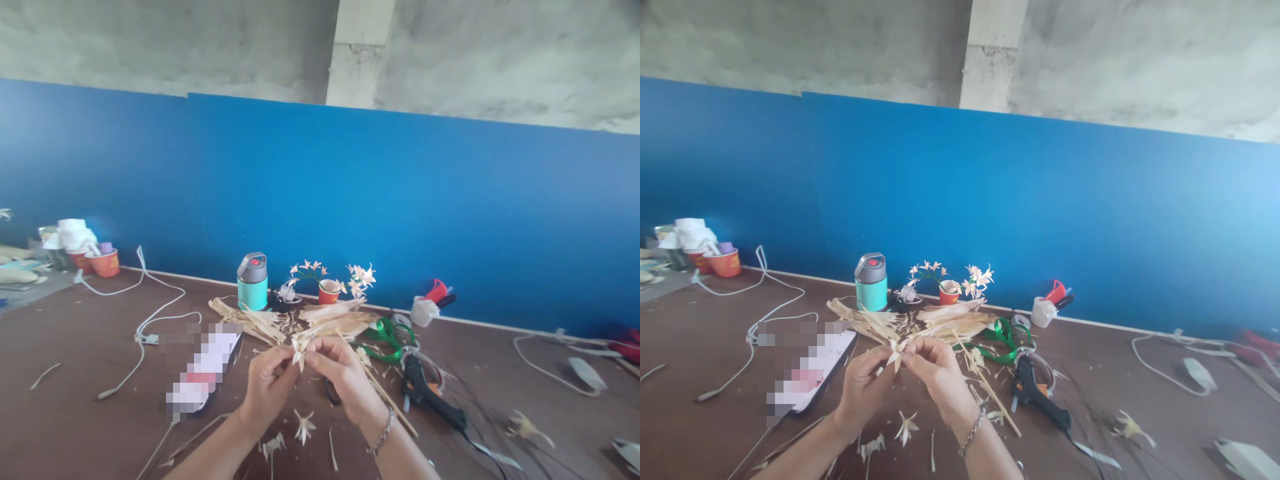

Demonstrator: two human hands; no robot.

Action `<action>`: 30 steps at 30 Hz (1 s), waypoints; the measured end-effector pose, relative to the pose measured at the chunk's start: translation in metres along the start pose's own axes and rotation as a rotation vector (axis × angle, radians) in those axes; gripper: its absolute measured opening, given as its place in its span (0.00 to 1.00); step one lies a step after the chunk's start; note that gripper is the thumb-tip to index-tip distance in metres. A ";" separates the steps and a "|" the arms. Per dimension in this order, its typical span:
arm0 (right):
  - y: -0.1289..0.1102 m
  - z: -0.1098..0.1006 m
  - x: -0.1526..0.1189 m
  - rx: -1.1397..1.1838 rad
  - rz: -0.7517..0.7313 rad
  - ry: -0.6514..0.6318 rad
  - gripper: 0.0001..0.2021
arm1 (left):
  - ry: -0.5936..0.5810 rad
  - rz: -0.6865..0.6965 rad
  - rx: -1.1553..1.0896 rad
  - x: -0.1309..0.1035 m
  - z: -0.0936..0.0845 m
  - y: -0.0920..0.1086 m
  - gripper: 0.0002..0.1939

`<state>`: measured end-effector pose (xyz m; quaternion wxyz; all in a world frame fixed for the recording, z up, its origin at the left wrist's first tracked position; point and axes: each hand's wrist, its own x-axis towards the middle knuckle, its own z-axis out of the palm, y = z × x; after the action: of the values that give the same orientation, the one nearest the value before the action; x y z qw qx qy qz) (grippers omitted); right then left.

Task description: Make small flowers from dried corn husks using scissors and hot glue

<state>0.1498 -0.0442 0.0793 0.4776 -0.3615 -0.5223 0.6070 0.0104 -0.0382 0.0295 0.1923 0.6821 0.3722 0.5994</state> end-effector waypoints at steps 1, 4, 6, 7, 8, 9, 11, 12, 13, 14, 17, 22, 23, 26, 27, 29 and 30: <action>-0.002 -0.001 0.000 -0.024 -0.008 0.007 0.10 | 0.000 0.008 0.005 0.000 0.000 -0.001 0.08; -0.009 -0.003 -0.001 -0.093 -0.058 0.048 0.09 | 0.002 0.072 0.052 0.000 0.000 -0.003 0.07; -0.012 -0.004 -0.001 -0.137 -0.073 0.062 0.08 | -0.007 0.130 0.068 0.001 0.000 -0.004 0.05; -0.013 -0.004 -0.001 -0.163 -0.065 0.061 0.08 | -0.016 0.154 0.067 0.001 0.000 -0.005 0.04; -0.013 -0.005 -0.001 -0.192 -0.054 0.059 0.09 | -0.025 0.173 0.061 0.001 0.000 -0.006 0.04; -0.013 -0.005 -0.001 -0.219 -0.044 0.054 0.09 | -0.034 0.185 0.056 0.001 0.000 -0.007 0.05; -0.013 -0.006 0.000 -0.247 -0.018 0.044 0.10 | -0.060 0.190 0.043 0.001 0.001 -0.008 0.06; -0.013 -0.007 0.000 -0.244 -0.001 0.038 0.10 | -0.076 0.184 0.033 0.001 0.000 -0.009 0.06; -0.013 -0.007 0.000 -0.227 0.015 0.029 0.10 | -0.092 0.173 0.020 0.001 0.000 -0.009 0.07; -0.013 -0.008 0.001 -0.200 0.030 0.015 0.10 | -0.108 0.155 0.003 0.001 0.000 -0.008 0.07; -0.011 -0.012 0.001 -0.104 0.054 -0.035 0.11 | -0.128 0.074 -0.069 0.001 -0.001 -0.004 0.06; -0.004 -0.019 0.004 0.013 0.126 -0.064 0.12 | -0.153 -0.057 -0.172 0.003 -0.001 0.006 0.09; -0.003 -0.021 0.004 0.021 0.137 -0.068 0.12 | -0.161 -0.061 -0.175 0.004 -0.001 0.007 0.09; -0.003 -0.024 0.005 0.006 0.152 -0.084 0.11 | -0.175 -0.057 -0.166 0.005 -0.001 0.006 0.09; -0.005 -0.024 0.005 -0.003 0.151 -0.088 0.10 | -0.187 -0.062 -0.171 0.004 -0.001 0.005 0.09; -0.009 -0.025 0.005 -0.018 0.136 -0.087 0.08 | -0.229 -0.089 -0.204 0.004 0.000 0.002 0.08; -0.011 -0.025 0.004 -0.025 0.129 -0.093 0.08 | -0.255 -0.106 -0.227 0.003 0.001 0.001 0.08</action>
<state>0.1741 -0.0330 0.0860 0.4082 -0.3716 -0.5272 0.6460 0.0113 -0.0366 0.0326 0.3449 0.7059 0.3101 0.5353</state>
